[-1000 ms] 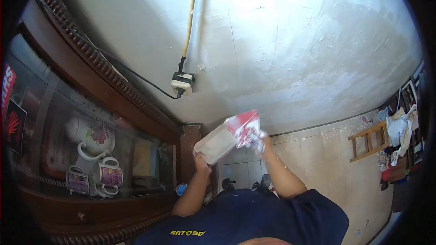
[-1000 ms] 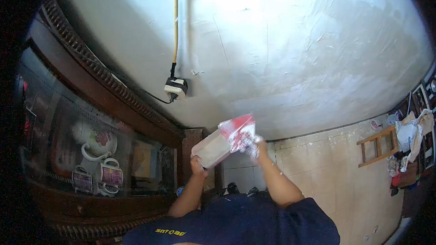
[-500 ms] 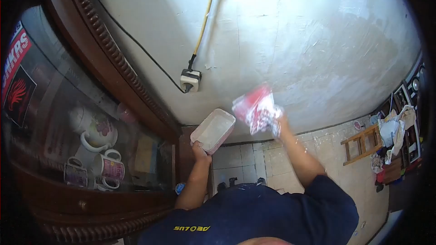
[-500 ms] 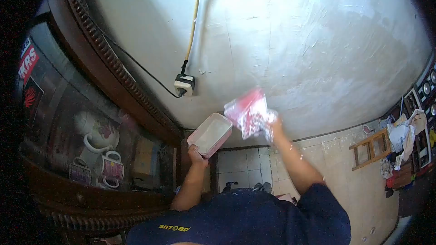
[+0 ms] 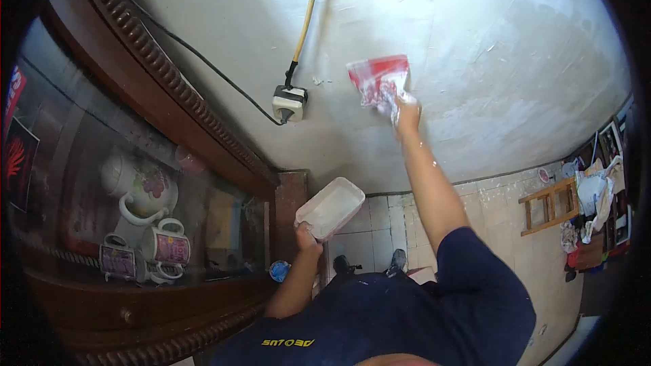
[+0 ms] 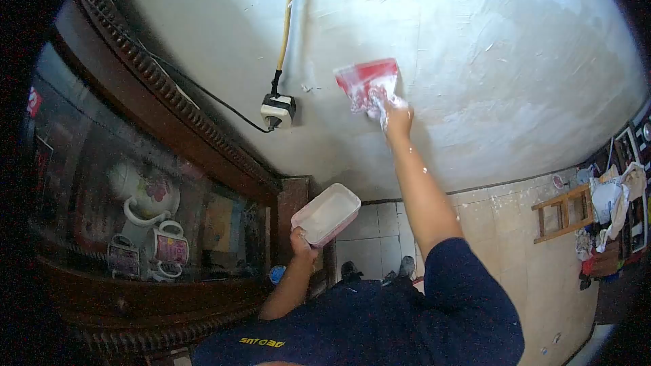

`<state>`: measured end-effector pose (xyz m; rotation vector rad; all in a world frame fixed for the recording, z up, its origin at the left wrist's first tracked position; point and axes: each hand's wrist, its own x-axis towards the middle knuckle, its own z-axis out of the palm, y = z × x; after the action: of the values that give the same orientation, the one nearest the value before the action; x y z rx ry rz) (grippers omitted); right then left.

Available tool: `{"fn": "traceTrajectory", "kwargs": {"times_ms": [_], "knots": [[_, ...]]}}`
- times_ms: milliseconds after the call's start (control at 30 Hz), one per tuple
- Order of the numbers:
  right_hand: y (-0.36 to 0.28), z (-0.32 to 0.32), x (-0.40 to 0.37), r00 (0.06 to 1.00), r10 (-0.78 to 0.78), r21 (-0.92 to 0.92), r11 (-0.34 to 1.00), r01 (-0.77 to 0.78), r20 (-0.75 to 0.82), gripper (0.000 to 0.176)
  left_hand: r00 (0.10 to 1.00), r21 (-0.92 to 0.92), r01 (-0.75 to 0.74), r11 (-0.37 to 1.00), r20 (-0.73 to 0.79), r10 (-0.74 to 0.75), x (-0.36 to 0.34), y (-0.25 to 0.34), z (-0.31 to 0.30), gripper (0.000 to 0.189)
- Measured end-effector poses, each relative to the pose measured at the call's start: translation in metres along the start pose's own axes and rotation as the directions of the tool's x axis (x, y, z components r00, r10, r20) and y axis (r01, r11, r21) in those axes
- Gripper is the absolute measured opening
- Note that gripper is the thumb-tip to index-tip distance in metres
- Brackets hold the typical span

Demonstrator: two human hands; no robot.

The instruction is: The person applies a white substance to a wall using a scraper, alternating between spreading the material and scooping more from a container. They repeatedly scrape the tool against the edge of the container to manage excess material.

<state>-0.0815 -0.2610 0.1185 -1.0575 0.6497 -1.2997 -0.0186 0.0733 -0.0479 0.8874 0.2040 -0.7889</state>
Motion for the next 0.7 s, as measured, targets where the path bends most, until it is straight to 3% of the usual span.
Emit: {"fn": "traceTrajectory", "kwargs": {"times_ms": [33, 67, 133, 167, 200, 267, 300, 333, 367, 400, 433, 500, 533, 567, 633, 700], "knots": [[0.021, -0.022, -0.014, 0.992, 0.091, -0.391, 0.913, -0.12, -0.093, 0.017, 1.0, 0.007, 0.007, 1.0, -0.018, -0.007, -0.001, -0.001, -0.003, 0.051], [0.088, -0.055, -0.019, 0.973, 0.222, 0.04, 0.975, -0.22, -0.06, 0.014, 0.992, -0.019, -0.067, 0.998, 0.108, 0.068, 0.006, -0.003, -0.014, 0.051], [0.189, -0.134, -0.038, 0.968, 0.241, 0.077, 0.969, -0.235, -0.076, 0.018, 0.994, -0.018, -0.05, 0.999, 0.1, 0.052, 0.006, 0.002, -0.017, 0.052], [0.249, -0.16, -0.043, 0.951, 0.305, -0.081, 0.948, -0.308, -0.046, 0.025, 0.994, -0.013, -0.033, 0.999, 0.1, 0.034, 0.005, 0.004, -0.016, 0.052], [0.205, -0.154, -0.061, 0.951, 0.305, -0.08, 0.948, -0.307, -0.045, 0.025, 0.994, -0.012, -0.034, 0.999, 0.101, 0.035, 0.007, 0.004, -0.017, 0.052], [0.104, -0.098, -0.084, 0.889, 0.458, 0.207, 0.868, -0.452, 0.021, 0.029, 0.983, -0.003, -0.116, 0.993, 0.145, 0.115, 0.012, 0.005, -0.017, 0.054], [0.084, -0.088, -0.071, 0.919, 0.393, 0.133, 0.91, -0.392, 0.023, 0.032, 0.982, -0.002, -0.114, 0.993, 0.151, 0.113, 0.011, 0.007, -0.014, 0.054], [0.054, -0.076, -0.053, 0.97, 0.232, 0.41, 0.879, -0.244, 0.08, 0.032, 0.985, -0.006, -0.097, 0.995, 0.141, 0.096, 0.008, 0.01, -0.009, 0.055], [0.013, -0.061, -0.034, 0.995, 0.066, 0.343, 0.935, -0.089, 0.078, 0.03, 0.988, -0.007, -0.078, 0.997, 0.131, 0.078, 0.006, 0.012, -0.005, 0.056], [-0.031, -0.043, -0.008, 0.994, 0.079, 0.258, 0.961, -0.095, 0.073, 0.028, 0.988, 0.003, -0.071, 0.997, 0.136, 0.07, 0.009, 0.011, -0.007, 0.056], [-0.078, -0.024, 0.013, 0.997, 0.002, 0.515, 0.856, -0.044, 0.081, 0.022, 0.99, -0.018, -0.049, 0.999, 0.132, 0.051, 0.015, 0.01, -0.011, 0.056], [-0.162, 0.008, 0.041, 0.992, -0.109, 0.315, 0.945, 0.086, 0.058, 0.019, 0.992, -0.026, -0.023, 0.999, 0.125, 0.026, 0.017, 0.012, -0.012, 0.057], [-0.187, 0.013, 0.057, 0.966, -0.222, 0.452, 0.881, 0.14, 0.133, 0.023, 0.988, -0.037, -0.013, 0.999, 0.153, 0.019, 0.015, 0.014, -0.007, 0.058], [-0.195, 0.012, 0.078, 0.939, -0.303, 0.253, 0.933, 0.258, 0.161, 0.024, 0.984, -0.049, -0.003, 0.999, 0.18, 0.011, 0.013, 0.015, -0.003, 0.059], [-0.186, 0.001, 0.09, 0.961, -0.241, 0.223, 0.952, 0.208, 0.135, 0.024, 0.98, -0.046, 0.013, 0.999, 0.197, -0.004, 0.012, 0.012, -0.001, 0.06], [-0.138, -0.026, 0.098, 0.99, -0.144, 0.11, 0.983, 0.144, -0.003, 0.026, 0.977, 0.057, -0.041, 0.998, 0.212, 0.028, 0.016, 0.008, -0.002, 0.066]]}}
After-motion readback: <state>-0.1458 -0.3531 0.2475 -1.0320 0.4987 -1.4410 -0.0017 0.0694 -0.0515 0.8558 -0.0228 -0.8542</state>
